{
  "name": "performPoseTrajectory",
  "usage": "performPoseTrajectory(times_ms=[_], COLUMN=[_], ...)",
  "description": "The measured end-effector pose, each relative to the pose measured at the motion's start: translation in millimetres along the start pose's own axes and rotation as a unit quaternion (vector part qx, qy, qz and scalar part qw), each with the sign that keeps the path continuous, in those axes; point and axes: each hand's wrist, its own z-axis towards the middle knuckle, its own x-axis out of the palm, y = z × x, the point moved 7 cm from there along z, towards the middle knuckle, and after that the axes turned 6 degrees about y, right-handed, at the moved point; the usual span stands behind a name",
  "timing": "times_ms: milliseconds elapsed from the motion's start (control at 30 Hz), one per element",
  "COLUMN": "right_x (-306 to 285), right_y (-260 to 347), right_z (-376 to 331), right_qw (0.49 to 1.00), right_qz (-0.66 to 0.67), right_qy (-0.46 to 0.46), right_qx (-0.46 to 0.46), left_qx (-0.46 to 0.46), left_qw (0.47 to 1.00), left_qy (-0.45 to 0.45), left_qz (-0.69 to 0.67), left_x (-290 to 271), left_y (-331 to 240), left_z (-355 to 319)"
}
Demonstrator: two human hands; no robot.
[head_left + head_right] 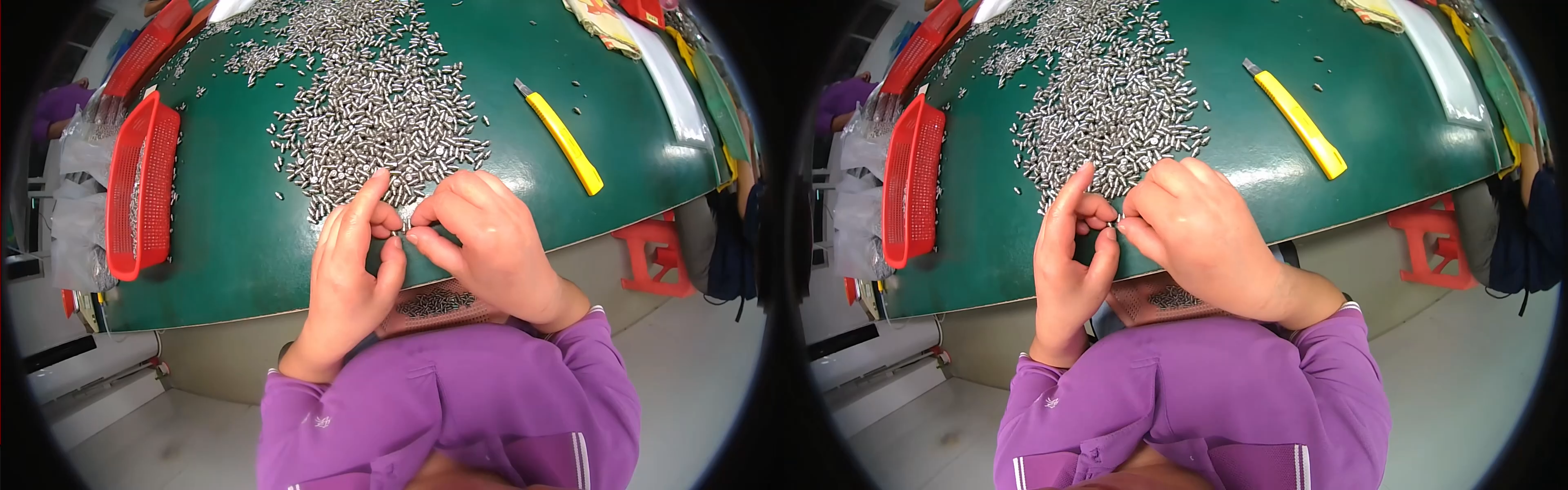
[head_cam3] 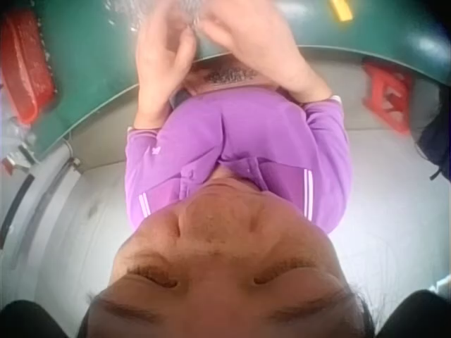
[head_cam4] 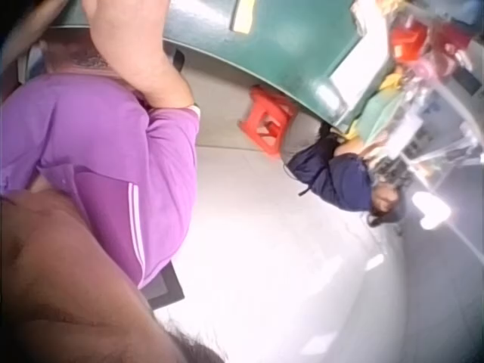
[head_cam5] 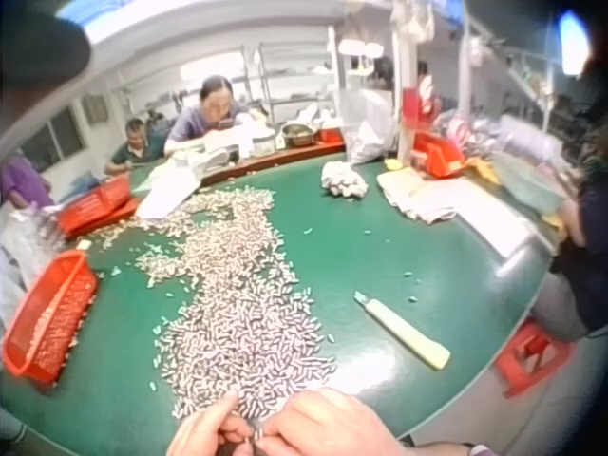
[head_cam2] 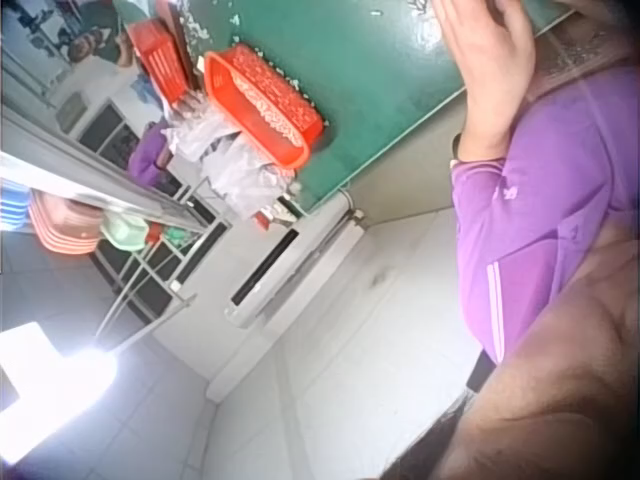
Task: Inspecting and organizing small silver metal components on a green workbench.
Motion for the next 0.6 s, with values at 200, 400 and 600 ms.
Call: performPoseTrajectory(times_ms=[200, 400, 600], right_x=[-0.4, -0.4, 0.6], right_y=[-0.7, -2.8, -1.7], right_z=[0.5, 0.5, 1.8], right_qw=[1.000, 1.000, 1.000], right_qz=[0.004, 0.018, 0.004], right_qy=[-0.007, -0.002, -0.010], right_qx=[0.004, 0.013, 0.011], left_qx=[0.005, 0.005, 0.012], left_qw=[1.000, 1.000, 1.000], left_qy=[-0.005, -0.016, -0.012], left_qz=[-0.004, -0.017, -0.014], left_x=[-0.2, -1.1, -0.6], left_y=[-1.3, 0.6, 0.1], left_z=[1.2, -0.7, 0.7])
